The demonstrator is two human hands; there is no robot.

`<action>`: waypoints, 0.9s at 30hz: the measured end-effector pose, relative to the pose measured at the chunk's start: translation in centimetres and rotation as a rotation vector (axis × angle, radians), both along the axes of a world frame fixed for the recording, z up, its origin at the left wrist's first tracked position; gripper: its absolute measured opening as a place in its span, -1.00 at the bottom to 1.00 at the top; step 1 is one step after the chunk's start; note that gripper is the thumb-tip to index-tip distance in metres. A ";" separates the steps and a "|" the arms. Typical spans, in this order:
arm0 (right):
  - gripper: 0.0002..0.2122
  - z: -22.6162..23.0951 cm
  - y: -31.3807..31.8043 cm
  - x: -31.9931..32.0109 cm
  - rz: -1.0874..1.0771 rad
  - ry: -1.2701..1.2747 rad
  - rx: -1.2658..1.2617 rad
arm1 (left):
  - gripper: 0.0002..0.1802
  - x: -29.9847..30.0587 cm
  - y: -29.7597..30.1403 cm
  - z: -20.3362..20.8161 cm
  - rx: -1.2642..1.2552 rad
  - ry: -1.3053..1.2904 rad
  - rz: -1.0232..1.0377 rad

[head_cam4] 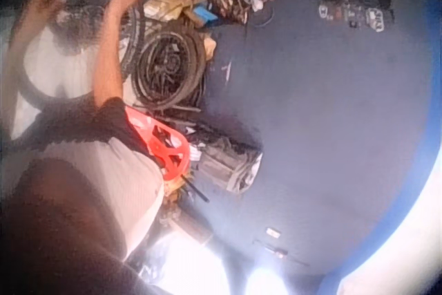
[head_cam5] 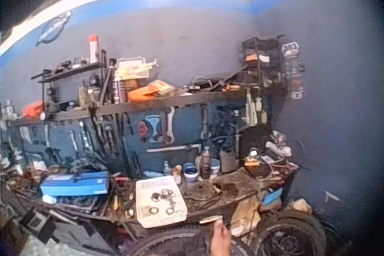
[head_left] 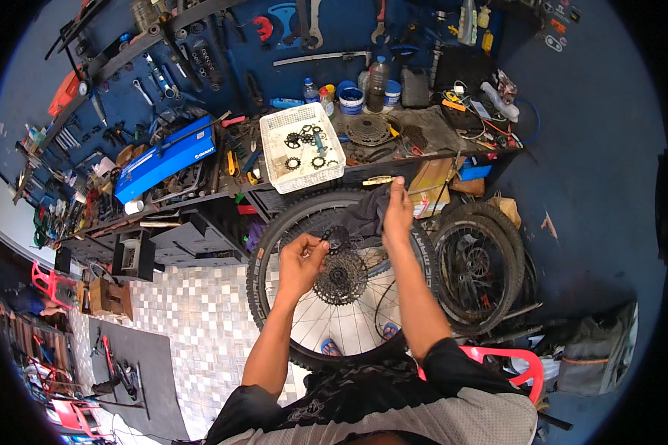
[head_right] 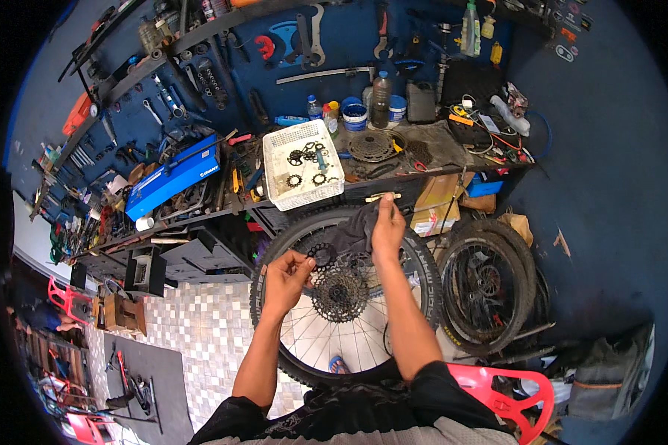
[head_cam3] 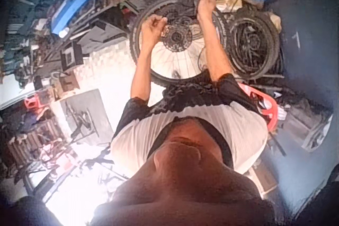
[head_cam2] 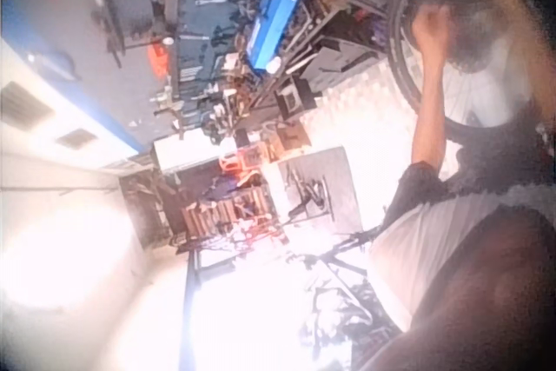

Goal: The person assembles a bicycle cassette by placing individual sprockets and spacers onto a bicycle wheel hub. They repeatedly pick up parts from a white basket, wipe them with a cloth, and stack them in order on the hub.

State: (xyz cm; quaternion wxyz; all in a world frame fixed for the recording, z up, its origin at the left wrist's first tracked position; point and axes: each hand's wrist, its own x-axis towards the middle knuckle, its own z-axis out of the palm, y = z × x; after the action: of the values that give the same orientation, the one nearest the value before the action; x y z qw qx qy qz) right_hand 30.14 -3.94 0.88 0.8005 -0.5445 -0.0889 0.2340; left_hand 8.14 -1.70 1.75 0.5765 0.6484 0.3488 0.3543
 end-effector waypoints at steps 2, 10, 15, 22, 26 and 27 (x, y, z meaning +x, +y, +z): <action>-0.58 0.2 -0.9 -0.6 0.297 -0.366 0.048 | -0.84 -0.3 0.4 -0.7 0.037 0.057 -0.034; -0.39 -2.8 0.8 -4.1 0.274 -0.686 -0.408 | -0.85 1.7 -0.6 -2.3 0.228 0.173 -0.113; -0.33 -2.9 0.1 0.5 0.131 0.417 0.089 | -0.84 -0.4 -1.7 -2.6 -0.025 -0.097 0.064; -0.48 -0.3 -1.7 -7.4 0.261 -0.513 -0.184 | -0.91 2.0 -2.3 -4.5 -0.167 -0.307 0.078; -0.58 0.1 -2.4 -6.3 0.441 -0.758 -0.312 | -0.86 -0.1 -2.7 -2.8 -0.148 -0.072 -0.027; -0.58 0.0 -2.5 -5.9 0.503 -0.843 -0.327 | -0.86 -0.6 -2.1 -2.1 -0.100 -0.068 -0.032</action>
State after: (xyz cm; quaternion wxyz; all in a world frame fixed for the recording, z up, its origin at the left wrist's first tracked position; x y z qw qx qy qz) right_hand 24.19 -6.41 0.89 0.5186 -0.6714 -0.4940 0.1902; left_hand 7.54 -3.76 -0.34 0.6252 0.6119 0.3359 0.3491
